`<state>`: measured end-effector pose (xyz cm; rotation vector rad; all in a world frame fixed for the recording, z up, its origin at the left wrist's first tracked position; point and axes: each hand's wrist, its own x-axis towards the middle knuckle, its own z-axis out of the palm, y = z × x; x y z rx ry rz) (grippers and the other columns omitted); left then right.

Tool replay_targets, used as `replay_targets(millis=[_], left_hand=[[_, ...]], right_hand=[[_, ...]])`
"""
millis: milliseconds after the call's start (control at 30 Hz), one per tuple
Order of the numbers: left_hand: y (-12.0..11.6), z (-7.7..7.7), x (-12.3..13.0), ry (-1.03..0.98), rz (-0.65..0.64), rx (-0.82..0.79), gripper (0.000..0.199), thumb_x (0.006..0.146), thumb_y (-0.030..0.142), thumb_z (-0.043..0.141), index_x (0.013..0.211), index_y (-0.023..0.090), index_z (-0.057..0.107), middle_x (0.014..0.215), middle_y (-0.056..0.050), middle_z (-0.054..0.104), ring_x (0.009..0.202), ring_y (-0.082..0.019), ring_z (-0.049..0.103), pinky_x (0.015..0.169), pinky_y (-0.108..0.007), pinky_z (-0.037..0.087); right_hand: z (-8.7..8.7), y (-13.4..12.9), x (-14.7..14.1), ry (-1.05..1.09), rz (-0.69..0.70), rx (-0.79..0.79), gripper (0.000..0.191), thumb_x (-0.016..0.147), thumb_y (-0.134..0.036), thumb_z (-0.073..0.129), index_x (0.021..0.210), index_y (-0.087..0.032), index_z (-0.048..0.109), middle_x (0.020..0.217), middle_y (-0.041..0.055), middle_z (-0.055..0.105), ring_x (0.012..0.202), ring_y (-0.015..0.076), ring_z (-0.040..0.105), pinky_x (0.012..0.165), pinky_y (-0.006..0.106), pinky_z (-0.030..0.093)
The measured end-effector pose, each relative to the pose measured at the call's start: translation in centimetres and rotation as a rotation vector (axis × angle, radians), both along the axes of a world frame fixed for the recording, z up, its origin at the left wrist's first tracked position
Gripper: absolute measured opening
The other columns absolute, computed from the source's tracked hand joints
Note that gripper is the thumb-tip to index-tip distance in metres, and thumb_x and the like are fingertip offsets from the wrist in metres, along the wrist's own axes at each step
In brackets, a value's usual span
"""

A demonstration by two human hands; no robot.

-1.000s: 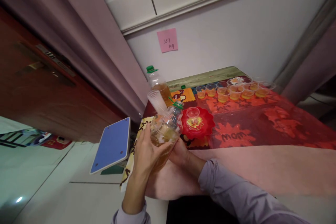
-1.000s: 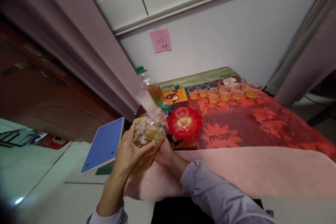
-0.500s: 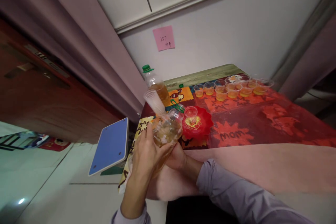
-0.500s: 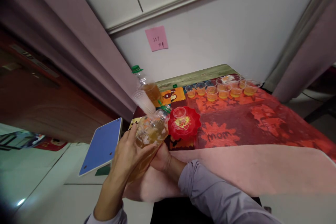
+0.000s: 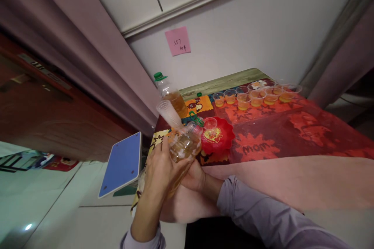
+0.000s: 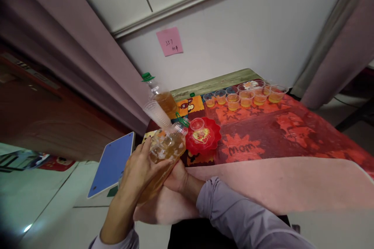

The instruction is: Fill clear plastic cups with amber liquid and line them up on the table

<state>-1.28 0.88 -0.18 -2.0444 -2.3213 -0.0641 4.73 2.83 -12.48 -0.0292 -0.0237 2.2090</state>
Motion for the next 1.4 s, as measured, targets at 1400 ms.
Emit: replay_targets(millis=[1400], left_hand=[[1.0,2.8,3.2,0.116,0.026,-0.134,0.08,0.087,0.055,0.076,0.148,0.01,0.05,0.138,-0.023,0.069,0.123,-0.041,0.07,0.102,-0.046,0.054]], right_hand=[[-0.7,0.1,-0.5,0.011,0.014,-0.019,0.036,0.095,-0.051,0.071,0.119,-0.024,0.075,0.124,0.0043,0.082,0.123,0.0236,0.071,0.11,0.04,0.055]])
